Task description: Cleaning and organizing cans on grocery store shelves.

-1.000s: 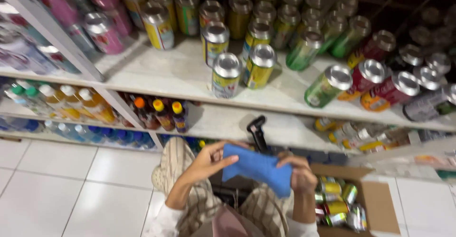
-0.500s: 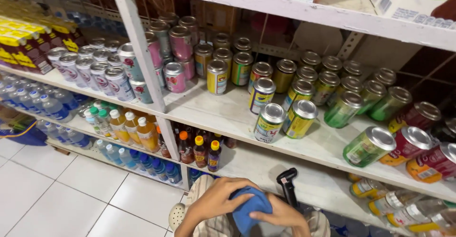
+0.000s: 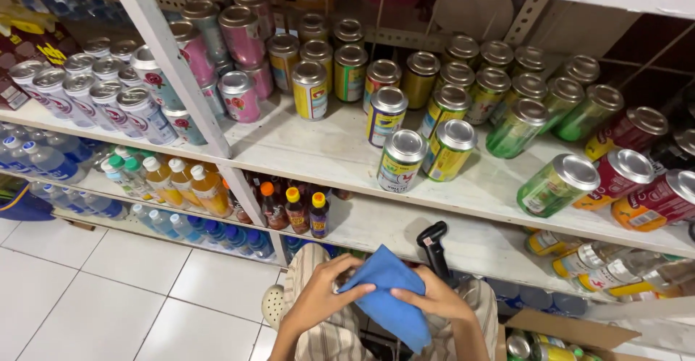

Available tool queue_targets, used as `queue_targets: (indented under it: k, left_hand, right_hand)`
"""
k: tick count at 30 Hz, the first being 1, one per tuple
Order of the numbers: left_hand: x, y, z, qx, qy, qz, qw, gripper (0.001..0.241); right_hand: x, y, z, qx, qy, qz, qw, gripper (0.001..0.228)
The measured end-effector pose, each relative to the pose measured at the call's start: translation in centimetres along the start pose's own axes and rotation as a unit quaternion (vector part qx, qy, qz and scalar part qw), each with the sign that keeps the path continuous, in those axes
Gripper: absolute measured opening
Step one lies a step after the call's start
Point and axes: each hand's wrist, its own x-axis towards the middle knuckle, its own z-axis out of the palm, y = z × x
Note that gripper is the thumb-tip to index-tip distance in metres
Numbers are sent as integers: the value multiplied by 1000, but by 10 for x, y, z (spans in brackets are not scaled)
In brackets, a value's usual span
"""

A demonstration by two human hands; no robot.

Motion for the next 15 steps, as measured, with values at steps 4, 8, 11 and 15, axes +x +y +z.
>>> queue_targets:
  k: [4,8,11,15]
  left_hand:
    - [-3,-20,1,-115,-34,96,988,33]
    - [-2,-23,0,-88,-14,42,995,24]
    - [3,-27,-4,-67,18,36,997,26]
    - [13,-11,-13,-57,115,184,975,55]
  right_hand:
    - [5,16,-10,-50,-147,-193,969,38]
    - [14,69,1,-60,-94,-77,991,50]
    - [17,45,12,-32,-46,14,998,46]
    - [13,-33,20,112,5,-84,990,50]
